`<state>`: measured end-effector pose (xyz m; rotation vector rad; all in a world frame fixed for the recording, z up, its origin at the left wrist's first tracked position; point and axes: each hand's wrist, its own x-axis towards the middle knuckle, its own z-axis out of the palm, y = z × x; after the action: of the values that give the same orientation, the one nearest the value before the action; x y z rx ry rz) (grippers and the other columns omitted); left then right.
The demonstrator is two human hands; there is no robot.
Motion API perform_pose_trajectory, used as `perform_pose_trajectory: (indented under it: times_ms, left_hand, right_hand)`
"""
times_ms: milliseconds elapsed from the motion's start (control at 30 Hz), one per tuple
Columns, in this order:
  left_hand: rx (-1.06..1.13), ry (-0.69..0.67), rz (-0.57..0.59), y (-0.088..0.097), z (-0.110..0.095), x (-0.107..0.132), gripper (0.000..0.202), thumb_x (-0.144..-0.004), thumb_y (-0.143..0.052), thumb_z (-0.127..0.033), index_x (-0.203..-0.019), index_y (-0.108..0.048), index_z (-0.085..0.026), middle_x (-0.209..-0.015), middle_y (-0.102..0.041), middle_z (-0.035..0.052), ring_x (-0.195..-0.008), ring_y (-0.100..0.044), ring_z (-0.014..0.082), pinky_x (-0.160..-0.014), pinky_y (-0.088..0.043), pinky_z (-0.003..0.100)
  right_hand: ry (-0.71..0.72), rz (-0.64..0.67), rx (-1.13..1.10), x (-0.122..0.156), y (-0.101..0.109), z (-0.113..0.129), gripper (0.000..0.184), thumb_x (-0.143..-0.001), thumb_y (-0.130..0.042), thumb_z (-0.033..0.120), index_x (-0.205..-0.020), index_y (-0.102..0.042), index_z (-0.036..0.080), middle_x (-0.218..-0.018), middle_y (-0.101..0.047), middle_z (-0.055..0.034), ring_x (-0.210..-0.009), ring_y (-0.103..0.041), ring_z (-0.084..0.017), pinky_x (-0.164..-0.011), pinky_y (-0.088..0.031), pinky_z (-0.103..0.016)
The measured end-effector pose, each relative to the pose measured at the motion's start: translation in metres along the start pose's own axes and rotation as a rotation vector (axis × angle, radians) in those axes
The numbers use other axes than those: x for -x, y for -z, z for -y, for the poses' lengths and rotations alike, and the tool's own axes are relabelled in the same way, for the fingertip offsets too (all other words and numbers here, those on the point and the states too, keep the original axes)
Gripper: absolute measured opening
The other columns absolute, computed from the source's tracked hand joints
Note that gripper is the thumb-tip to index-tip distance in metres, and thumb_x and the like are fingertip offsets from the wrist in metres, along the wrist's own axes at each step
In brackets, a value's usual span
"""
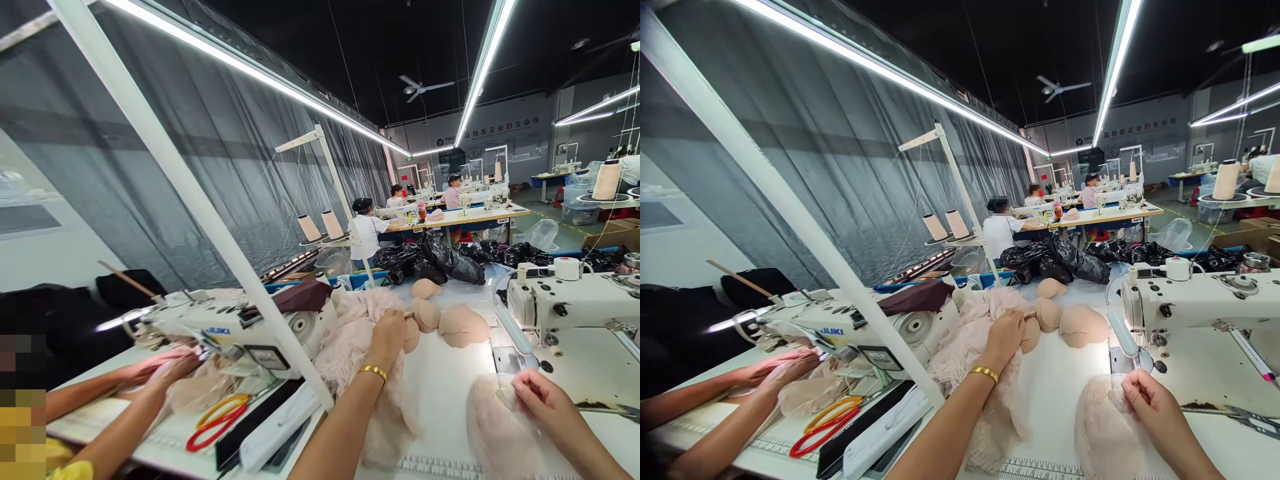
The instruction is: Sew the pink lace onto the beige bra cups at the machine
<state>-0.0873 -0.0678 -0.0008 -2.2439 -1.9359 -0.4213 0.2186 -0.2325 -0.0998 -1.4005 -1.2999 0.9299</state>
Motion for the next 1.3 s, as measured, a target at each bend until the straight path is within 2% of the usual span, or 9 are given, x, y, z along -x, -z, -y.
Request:
perform_pose_trajectory:
  times_ms: [167, 267, 367, 567, 767, 867, 967, 1167, 1300]
  left_hand:
    - [0.298, 0.034, -0.162, 0.03, -0.014, 0.023, 0.03, -0.102, -0.041, -0.019, -0.115, -0.068, -0.02, -0.12, -0.072, 0.0102, -0.112, -0.067, 0.0256, -0.098, -0.054, 0.039]
    - [0.566, -0.073, -0.018, 0.031, -0.045, 0.054, 0.017, -0.096, -0.054, -0.031, -0.1, -0.068, -0.022, -0.095, -0.074, 0.0012, -0.085, -0.069, 0.0196, -0.072, -0.055, 0.027]
    - [0.896, -0.131, 0.232, 0.022, -0.078, 0.081, 0.009, -0.085, -0.061, -0.029, -0.088, -0.063, -0.021, -0.087, -0.07, -0.0009, -0.08, -0.064, 0.0179, -0.065, -0.048, 0.024]
    - [0.833, -0.16, 0.326, 0.004, -0.114, 0.093, 0.004, -0.078, -0.061, -0.023, -0.08, -0.059, -0.022, -0.08, -0.067, -0.0021, -0.078, -0.059, 0.0176, -0.066, -0.039, 0.027]
    - [0.676, -0.321, 0.39, 0.013, -0.114, 0.095, 0.006, -0.077, -0.064, -0.021, -0.083, -0.063, -0.021, -0.086, -0.069, 0.0011, -0.081, -0.06, 0.0191, -0.073, -0.044, 0.029]
    - [0.781, -0.528, 0.488, 0.025, -0.112, 0.092, 0.042, -0.075, -0.077, -0.031, -0.116, -0.069, -0.023, -0.12, -0.071, 0.0066, -0.111, -0.063, 0.027, -0.098, -0.048, 0.036]
    - [0.993, -0.668, 0.748, 0.031, -0.114, 0.088, 0.083, -0.071, -0.088, -0.048, -0.144, -0.056, -0.026, -0.139, -0.064, 0.0096, -0.129, -0.058, 0.0318, -0.112, -0.044, 0.045]
    - [1.174, -0.623, 1.049, 0.024, -0.114, 0.084, 0.068, -0.057, -0.096, -0.06, -0.103, -0.065, -0.019, -0.088, -0.062, -0.0022, -0.084, -0.057, 0.0151, -0.078, -0.048, 0.028]
    - [1.153, -0.518, 0.931, 0.03, -0.105, 0.083, 0.055, -0.07, -0.085, -0.062, -0.084, -0.055, -0.018, -0.074, -0.049, -0.0058, -0.067, -0.043, 0.009, -0.059, -0.034, 0.021]
  right_hand:
    - [0.006, -0.008, 0.027, -0.002, 0.001, 0.004, 0.049, -0.091, -0.048, 0.071, -0.072, -0.058, 0.027, -0.065, -0.061, 0.0006, -0.063, -0.054, -0.021, -0.065, -0.044, -0.032]
    - [-0.009, -0.016, 0.015, 0.0, 0.001, 0.009, 0.051, -0.091, -0.048, 0.073, -0.073, -0.059, 0.027, -0.066, -0.063, 0.0005, -0.063, -0.054, -0.021, -0.066, -0.045, -0.032]
    - [-0.02, -0.018, -0.048, 0.003, 0.003, 0.011, 0.052, -0.092, -0.049, 0.074, -0.075, -0.062, 0.027, -0.068, -0.063, 0.0004, -0.065, -0.054, -0.021, -0.066, -0.045, -0.032]
    - [0.0, -0.028, -0.133, 0.003, 0.001, 0.001, 0.055, -0.088, -0.053, 0.079, -0.087, -0.067, 0.025, -0.071, -0.06, 0.0006, -0.069, -0.055, -0.022, -0.065, -0.044, -0.032]
    - [0.061, 0.048, -0.038, 0.008, 0.001, 0.009, 0.049, -0.093, -0.055, 0.073, -0.086, -0.064, 0.024, -0.074, -0.055, 0.0021, -0.069, -0.052, -0.019, -0.065, -0.042, -0.03]
    - [0.12, 0.192, 0.087, 0.016, 0.005, 0.033, 0.047, -0.098, -0.052, 0.068, -0.083, -0.061, 0.024, -0.07, -0.05, 0.0033, -0.068, -0.047, -0.017, -0.064, -0.038, -0.028]
    - [0.23, 0.322, 0.211, 0.026, 0.013, 0.062, 0.043, -0.102, -0.051, 0.059, -0.082, -0.061, 0.023, -0.075, -0.057, 0.0015, -0.073, -0.051, -0.017, -0.067, -0.039, -0.028]
    - [0.333, 0.391, 0.404, 0.032, 0.039, 0.098, 0.033, -0.106, -0.05, 0.051, -0.091, -0.067, 0.027, -0.082, -0.068, 0.0003, -0.076, -0.06, -0.018, -0.069, -0.045, -0.028]
    - [0.572, 0.189, 0.528, 0.021, 0.048, 0.1, 0.024, -0.108, -0.05, 0.039, -0.094, -0.065, 0.027, -0.08, -0.069, 0.0012, -0.07, -0.063, -0.016, -0.063, -0.046, -0.026]
